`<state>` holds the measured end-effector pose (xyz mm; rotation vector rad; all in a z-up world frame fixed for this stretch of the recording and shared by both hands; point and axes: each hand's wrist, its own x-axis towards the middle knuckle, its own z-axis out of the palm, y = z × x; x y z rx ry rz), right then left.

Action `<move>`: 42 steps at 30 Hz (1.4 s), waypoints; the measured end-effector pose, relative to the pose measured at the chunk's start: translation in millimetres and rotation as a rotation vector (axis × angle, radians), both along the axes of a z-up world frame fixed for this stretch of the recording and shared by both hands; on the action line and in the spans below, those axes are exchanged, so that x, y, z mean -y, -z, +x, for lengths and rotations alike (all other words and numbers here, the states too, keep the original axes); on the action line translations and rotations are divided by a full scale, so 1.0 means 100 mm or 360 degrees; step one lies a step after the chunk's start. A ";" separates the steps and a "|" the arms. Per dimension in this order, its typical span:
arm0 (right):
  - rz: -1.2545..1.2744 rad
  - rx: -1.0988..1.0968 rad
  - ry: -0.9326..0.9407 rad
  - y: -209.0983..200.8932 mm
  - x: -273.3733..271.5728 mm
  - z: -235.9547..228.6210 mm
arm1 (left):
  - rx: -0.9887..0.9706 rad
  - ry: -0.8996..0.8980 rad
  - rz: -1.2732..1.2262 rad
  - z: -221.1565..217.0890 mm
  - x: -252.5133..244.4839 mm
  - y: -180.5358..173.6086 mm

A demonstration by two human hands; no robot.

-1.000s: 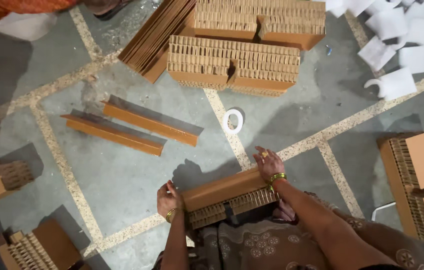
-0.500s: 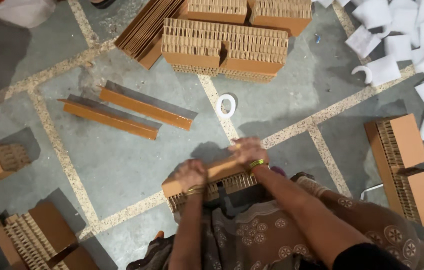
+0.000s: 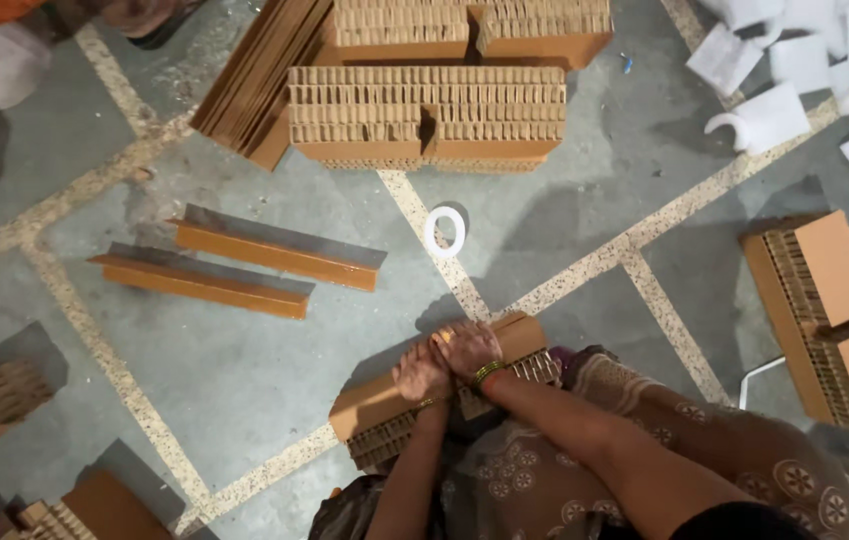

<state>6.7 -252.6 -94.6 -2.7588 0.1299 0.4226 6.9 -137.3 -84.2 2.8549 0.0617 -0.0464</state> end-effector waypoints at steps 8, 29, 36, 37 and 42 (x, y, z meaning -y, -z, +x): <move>-0.0068 -0.0535 0.0000 -0.52 -0.03 0.20 | -0.0204 0.0099 0.0146 0.03 -0.09 0.14; 0.0178 -0.0352 0.0388 -0.96 1.00 0.18 | 0.0431 -0.0349 -0.0550 0.22 -1.66 -0.38; 0.0158 -0.0387 0.0314 -1.04 0.97 0.16 | 0.0464 -0.0283 -0.0036 0.32 -1.75 -0.20; 0.0138 -0.0345 0.0306 -1.02 0.97 0.17 | 0.0472 -0.0255 -0.0009 0.32 -1.73 -0.24; 0.0022 -0.0359 0.0150 -0.93 0.88 0.17 | 0.0562 0.0129 0.0142 0.18 -1.32 -0.59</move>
